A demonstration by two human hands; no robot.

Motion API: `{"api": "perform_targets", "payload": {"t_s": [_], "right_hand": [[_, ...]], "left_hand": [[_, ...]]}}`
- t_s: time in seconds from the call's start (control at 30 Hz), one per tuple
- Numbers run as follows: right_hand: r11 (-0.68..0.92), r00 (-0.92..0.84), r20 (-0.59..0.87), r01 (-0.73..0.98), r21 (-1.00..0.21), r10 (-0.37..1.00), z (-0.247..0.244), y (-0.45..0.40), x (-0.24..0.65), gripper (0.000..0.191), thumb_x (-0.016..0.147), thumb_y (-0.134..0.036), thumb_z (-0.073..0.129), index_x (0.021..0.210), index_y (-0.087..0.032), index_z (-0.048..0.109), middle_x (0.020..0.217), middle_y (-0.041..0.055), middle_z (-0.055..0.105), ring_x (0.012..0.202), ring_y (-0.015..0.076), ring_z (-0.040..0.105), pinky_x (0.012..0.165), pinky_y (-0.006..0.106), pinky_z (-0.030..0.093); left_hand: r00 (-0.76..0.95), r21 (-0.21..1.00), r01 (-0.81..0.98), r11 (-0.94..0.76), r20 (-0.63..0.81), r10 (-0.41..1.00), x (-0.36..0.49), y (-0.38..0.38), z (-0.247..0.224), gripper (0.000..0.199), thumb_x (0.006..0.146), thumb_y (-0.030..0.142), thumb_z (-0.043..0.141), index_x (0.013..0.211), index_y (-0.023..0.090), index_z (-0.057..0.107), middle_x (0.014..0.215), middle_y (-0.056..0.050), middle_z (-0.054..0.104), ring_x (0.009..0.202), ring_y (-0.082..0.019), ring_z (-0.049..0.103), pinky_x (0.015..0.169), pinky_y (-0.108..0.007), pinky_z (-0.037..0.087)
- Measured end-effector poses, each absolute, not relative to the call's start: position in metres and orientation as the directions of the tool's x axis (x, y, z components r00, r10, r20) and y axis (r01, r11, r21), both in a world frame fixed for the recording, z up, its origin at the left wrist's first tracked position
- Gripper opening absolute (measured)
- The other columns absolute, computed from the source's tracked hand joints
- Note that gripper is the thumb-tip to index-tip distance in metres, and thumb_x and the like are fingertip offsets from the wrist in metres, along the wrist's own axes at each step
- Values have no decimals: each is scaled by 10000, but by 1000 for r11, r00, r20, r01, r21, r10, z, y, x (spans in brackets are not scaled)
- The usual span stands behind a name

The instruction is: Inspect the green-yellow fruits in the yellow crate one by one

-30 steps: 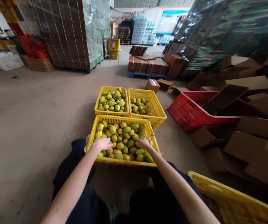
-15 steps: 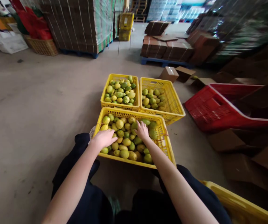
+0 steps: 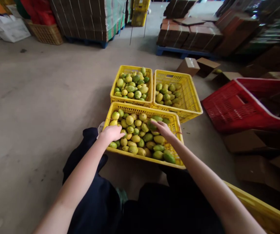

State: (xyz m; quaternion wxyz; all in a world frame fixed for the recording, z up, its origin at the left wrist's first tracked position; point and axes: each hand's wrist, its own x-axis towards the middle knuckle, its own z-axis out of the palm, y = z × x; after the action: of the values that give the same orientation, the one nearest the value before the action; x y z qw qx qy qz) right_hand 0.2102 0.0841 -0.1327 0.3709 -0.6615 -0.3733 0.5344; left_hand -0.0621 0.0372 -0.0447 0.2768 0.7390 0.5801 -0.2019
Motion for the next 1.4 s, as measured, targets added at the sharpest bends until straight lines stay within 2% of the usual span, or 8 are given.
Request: {"api": "perform_targets", "payload": {"t_s": [0.03, 0.17, 0.27, 0.43, 0.67, 0.97, 1.27, 1.4], "right_hand": [[-456, 88, -472, -154, -877, 877, -119, 76, 213, 137, 788, -281, 745, 841, -188, 658, 720, 39, 637, 732, 225, 610, 638, 343, 531], [-381, 4, -461, -556, -739, 888, -64, 38, 218, 274, 959, -367, 483, 933, -173, 675, 765, 72, 660, 670, 208, 638, 543, 325, 532], [-283, 25, -413, -691, -665, 910, -41, 16, 215, 385, 976, -462, 420, 938, -169, 666, 762, 81, 657, 627, 188, 628, 489, 285, 507], [-128, 124, -519, -898, -422, 846, -37, 10, 223, 264, 928, -404, 490, 817, -182, 580, 656, 24, 596, 546, 120, 577, 480, 212, 526], [-34, 156, -657, -963, -266, 737, -33, 7, 254, 166, 864, -359, 535, 872, -194, 547, 663, -2, 587, 520, 112, 576, 445, 198, 535], [-175, 65, -724, -952, -251, 686, -39, -2, 250, 130, 823, -326, 588, 817, -197, 585, 642, 20, 649, 560, 143, 627, 488, 232, 569], [-297, -50, -712, -927, -227, 700, -33, -6, 235, 182, 825, -318, 621, 735, -160, 623, 606, 41, 668, 517, 144, 623, 510, 256, 563], [-349, -96, -709, -911, -220, 699, -33, -6, 232, 185, 826, -310, 628, 726, -154, 627, 592, 42, 661, 495, 150, 611, 510, 272, 566]], "left_hand": [[250, 175, 968, -179, -621, 743, -61, 36, -45, 498, 988, 430, 393, 1349, 119, 537, 1398, -201, 586, 1265, -340, 579, 1036, -404, 442], [258, 171, 966, -194, -623, 738, -55, 34, -48, 461, 983, 434, 413, 1285, 132, 585, 1359, -196, 616, 1206, -343, 616, 1000, -408, 470], [259, 152, 966, -211, -629, 733, -51, 34, -57, 435, 978, 429, 429, 1248, 139, 609, 1335, -197, 632, 1182, -339, 629, 991, -411, 476], [283, 151, 957, -247, -659, 697, -36, 32, -93, 359, 938, 374, 517, 1145, 125, 671, 1248, -209, 680, 1124, -344, 657, 942, -409, 498], [419, 315, 904, -288, -522, 743, 11, 32, -156, 218, 910, 301, 573, 1062, 216, 703, 1160, -66, 721, 1050, -235, 670, 879, -294, 508], [428, 348, 863, -367, -116, 896, 148, 133, -195, 345, 917, 191, 527, 1256, 125, 546, 1354, -178, 537, 1249, -299, 494, 1019, -414, 434], [391, 379, 849, -369, 20, 920, 198, 163, -220, 423, 950, 38, 265, 1159, 81, 630, 1260, -266, 572, 1238, -367, 501, 1007, -536, 416], [394, 427, 820, -381, 61, 917, 183, 164, -218, 394, 929, 13, 306, 1177, 62, 609, 1184, -259, 611, 1182, -343, 559, 990, -512, 437]]}}
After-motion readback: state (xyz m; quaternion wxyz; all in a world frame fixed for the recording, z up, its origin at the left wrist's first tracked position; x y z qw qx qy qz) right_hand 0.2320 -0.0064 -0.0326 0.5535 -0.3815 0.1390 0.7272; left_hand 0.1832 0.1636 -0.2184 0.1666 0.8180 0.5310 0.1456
